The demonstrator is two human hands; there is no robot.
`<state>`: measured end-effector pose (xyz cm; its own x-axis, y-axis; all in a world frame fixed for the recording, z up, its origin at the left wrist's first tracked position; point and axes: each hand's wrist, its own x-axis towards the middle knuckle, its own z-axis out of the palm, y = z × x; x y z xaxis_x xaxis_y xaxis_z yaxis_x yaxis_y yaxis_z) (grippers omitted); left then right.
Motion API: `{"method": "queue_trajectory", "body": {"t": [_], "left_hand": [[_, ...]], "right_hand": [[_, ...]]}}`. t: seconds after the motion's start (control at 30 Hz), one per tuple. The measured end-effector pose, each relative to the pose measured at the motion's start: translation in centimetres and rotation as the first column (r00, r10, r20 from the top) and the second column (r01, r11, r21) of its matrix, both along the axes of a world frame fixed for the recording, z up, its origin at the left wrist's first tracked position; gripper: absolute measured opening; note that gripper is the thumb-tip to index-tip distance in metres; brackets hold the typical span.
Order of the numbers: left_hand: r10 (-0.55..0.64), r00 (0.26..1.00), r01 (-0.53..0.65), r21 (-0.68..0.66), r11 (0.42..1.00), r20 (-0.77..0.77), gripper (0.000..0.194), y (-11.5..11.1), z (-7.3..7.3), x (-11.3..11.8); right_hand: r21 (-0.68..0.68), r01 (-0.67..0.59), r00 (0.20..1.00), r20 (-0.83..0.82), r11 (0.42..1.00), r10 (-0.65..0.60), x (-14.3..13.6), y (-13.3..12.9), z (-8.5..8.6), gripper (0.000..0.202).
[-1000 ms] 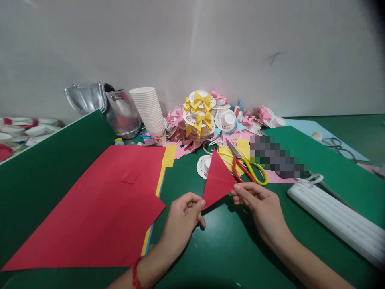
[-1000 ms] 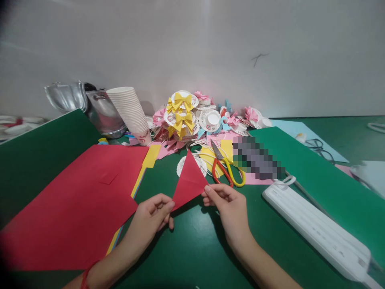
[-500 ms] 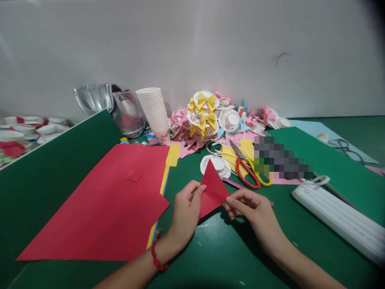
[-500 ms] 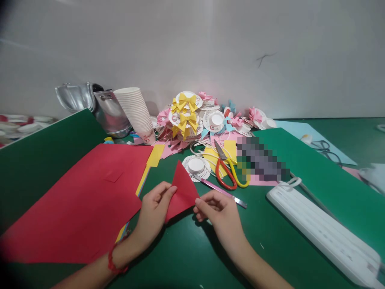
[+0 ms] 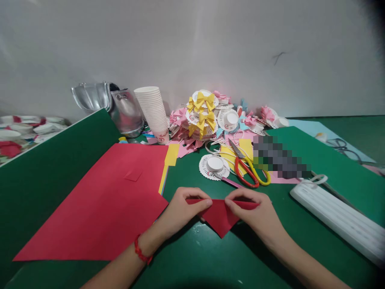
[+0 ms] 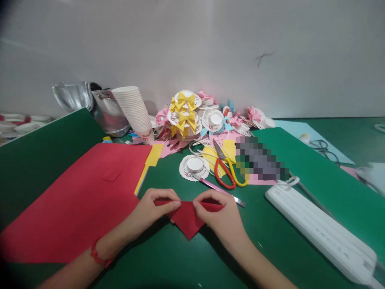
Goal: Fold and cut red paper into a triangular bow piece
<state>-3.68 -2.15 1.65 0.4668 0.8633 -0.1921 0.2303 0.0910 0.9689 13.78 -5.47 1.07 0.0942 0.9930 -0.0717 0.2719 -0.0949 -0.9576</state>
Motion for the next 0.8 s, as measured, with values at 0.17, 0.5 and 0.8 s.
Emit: {"method": "queue_trajectory", "body": {"t": [0.17,0.5,0.8], "left_hand": [[0.018,0.994,-0.01,0.085,0.996,-0.104,0.014,0.1,0.1,-0.2],[-0.118,0.956,0.222,0.403,0.888,-0.267,0.016,-0.8,0.4,0.1],[-0.127,0.849,0.42,0.51,0.751,-0.512,0.012,-1.0,1.6,0.1]], "right_hand": [[-0.011,-0.102,0.993,0.062,0.995,0.103,0.7,0.2,0.2,0.01],[0.055,-0.292,0.919,0.293,0.955,0.264,-0.1,-0.4,0.2,0.011],[0.104,-0.322,0.905,0.327,0.941,0.273,-0.7,-0.8,-0.1,0.014]]}}
